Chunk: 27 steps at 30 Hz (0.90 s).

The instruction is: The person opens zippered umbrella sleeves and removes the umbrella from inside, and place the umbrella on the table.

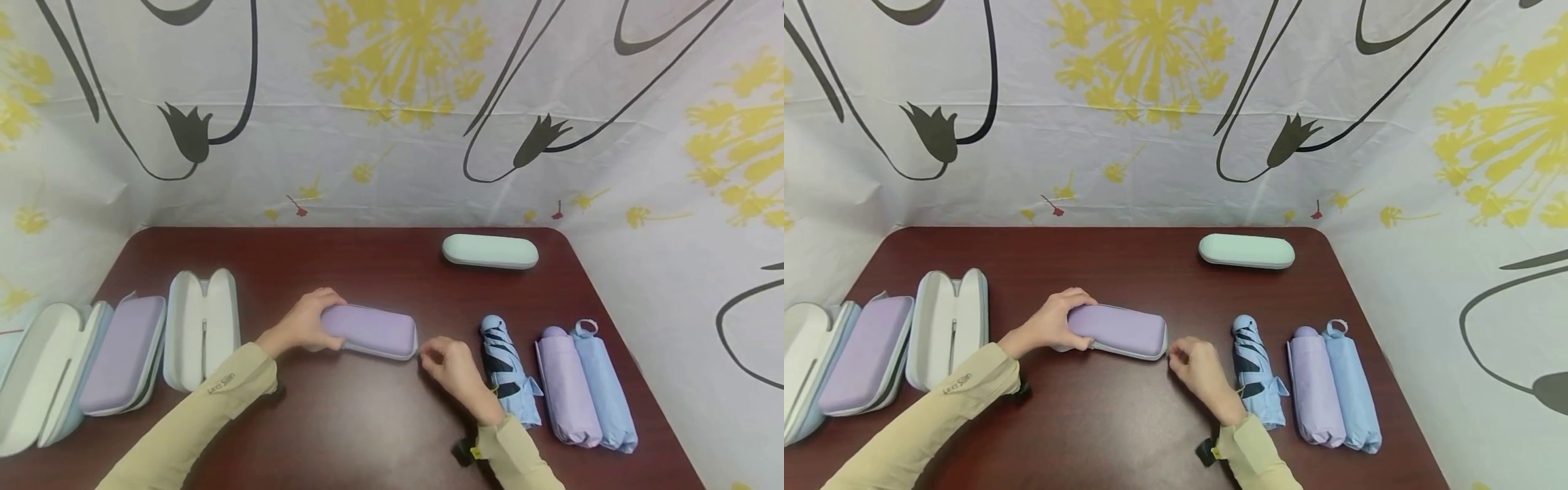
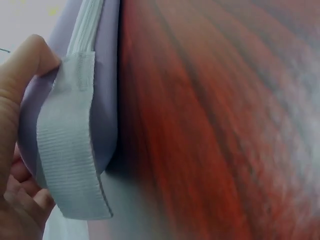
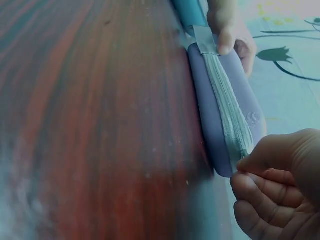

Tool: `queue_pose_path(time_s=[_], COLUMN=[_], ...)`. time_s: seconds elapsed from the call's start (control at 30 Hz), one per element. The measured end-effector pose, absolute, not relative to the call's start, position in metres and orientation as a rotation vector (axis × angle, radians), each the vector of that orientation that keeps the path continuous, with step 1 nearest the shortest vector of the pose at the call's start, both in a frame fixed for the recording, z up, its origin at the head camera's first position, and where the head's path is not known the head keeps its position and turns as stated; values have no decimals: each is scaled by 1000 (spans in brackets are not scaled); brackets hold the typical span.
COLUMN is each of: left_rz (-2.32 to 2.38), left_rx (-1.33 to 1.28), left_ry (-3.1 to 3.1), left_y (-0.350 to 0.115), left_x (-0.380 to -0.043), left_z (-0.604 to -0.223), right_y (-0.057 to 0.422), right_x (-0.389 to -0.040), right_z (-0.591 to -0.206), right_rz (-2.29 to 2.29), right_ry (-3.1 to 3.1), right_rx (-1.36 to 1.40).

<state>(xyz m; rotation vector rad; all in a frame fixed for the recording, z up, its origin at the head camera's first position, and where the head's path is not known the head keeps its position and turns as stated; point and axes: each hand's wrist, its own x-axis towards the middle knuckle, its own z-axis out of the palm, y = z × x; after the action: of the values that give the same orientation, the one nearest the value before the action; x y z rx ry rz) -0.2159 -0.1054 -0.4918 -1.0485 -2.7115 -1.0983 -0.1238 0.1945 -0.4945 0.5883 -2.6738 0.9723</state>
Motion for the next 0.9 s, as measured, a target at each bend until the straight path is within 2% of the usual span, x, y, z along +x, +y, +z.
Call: queue_pose_path(time_s=[0.37,0.7,0.9], left_rz=[-1092,-1121,-1112], left_rx=[-980,-963,-975], left_ry=[-2710,-2679,-2662], left_y=[-102,-104,-101], left_x=[-210,-211,-211], left_z=[-489,-490,-493], right_y=[193,193,197], right_x=[-122,-122,-119], right_z=[-496,-488,-492], right_rz=[961,831,902], right_ry=[-2626,-2659,-2650], right_rx=[634,831,846])
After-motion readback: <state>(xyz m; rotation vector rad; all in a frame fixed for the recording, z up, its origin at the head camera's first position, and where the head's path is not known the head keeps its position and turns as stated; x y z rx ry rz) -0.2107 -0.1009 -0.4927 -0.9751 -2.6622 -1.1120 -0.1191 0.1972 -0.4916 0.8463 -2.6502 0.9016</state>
